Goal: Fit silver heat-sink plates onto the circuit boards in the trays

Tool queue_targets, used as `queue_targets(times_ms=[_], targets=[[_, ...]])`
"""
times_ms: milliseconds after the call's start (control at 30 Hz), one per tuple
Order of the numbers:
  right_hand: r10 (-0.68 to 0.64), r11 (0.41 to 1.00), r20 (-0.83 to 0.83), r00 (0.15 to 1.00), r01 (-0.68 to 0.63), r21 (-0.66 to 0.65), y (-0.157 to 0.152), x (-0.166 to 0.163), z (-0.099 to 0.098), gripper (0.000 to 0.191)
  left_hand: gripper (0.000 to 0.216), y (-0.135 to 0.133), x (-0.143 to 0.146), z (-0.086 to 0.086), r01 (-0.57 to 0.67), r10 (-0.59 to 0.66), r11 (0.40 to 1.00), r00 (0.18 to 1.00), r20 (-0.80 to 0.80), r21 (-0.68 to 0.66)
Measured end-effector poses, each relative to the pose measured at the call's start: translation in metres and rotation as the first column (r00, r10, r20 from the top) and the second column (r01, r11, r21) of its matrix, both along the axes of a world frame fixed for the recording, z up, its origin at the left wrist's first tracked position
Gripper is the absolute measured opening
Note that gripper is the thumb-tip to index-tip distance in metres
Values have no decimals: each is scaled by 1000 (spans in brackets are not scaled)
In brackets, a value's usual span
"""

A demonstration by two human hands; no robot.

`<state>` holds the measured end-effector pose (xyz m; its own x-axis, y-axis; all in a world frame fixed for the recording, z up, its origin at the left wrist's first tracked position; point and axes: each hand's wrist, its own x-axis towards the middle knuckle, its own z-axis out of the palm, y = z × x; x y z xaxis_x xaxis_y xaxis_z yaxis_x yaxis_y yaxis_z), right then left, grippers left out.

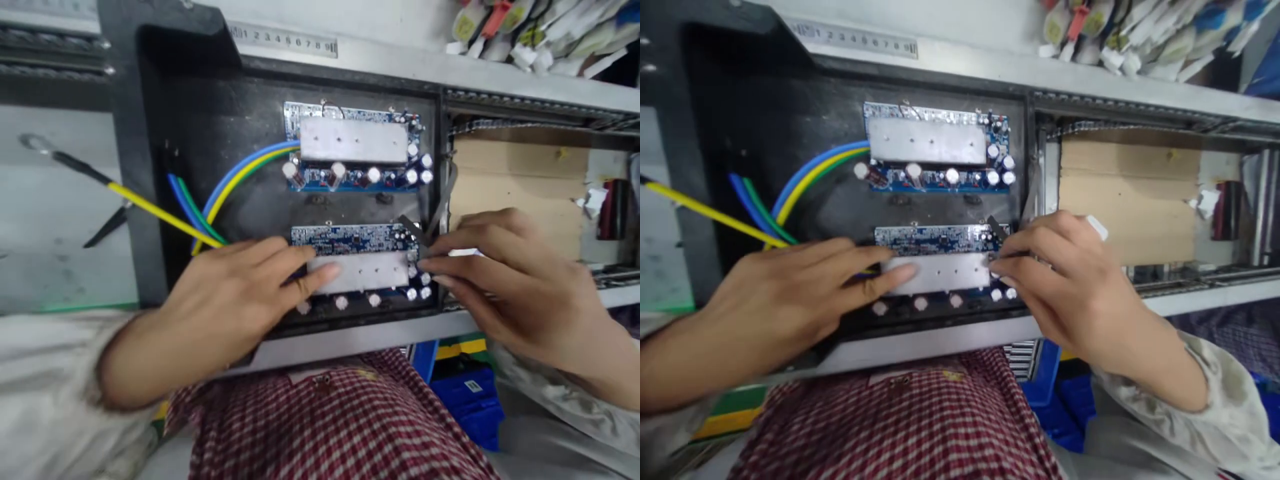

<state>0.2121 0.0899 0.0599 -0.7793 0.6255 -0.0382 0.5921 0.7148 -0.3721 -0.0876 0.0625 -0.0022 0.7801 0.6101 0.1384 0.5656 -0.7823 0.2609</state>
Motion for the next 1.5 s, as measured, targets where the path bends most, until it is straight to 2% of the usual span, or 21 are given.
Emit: queue_targets(times_ms=[133,300,433,633,800,1200,1500], targets=[[-6,985,45,999,-2,171,-33,3,-5,17,50,4,-1,0,48,-45,997,998,-54,60],[-35,941,76,997,8,339,-47,-1,-23,27,56,3,3,1,-6,12,999,991,-135,41],[-33,929,110,993,-10,371,-47,-5,-28,36,58,1,6,2,-7,16,998,987,-159,58],[-42,909,123,991,-13,416,-50,-11,-30,39,62,1,7,4,19,17,989,971,-240,147],[-67,921,121,990,15,388,-50,-13,-33,39,61,0,6,3,37,3,982,978,-211,186],[-86,951,75,993,60,303,-45,-9,-36,38,62,1,6,3,23,11,990,971,-239,142],[-93,954,56,994,72,291,-44,-9,-38,38,59,1,7,3,19,14,990,972,-233,139]])
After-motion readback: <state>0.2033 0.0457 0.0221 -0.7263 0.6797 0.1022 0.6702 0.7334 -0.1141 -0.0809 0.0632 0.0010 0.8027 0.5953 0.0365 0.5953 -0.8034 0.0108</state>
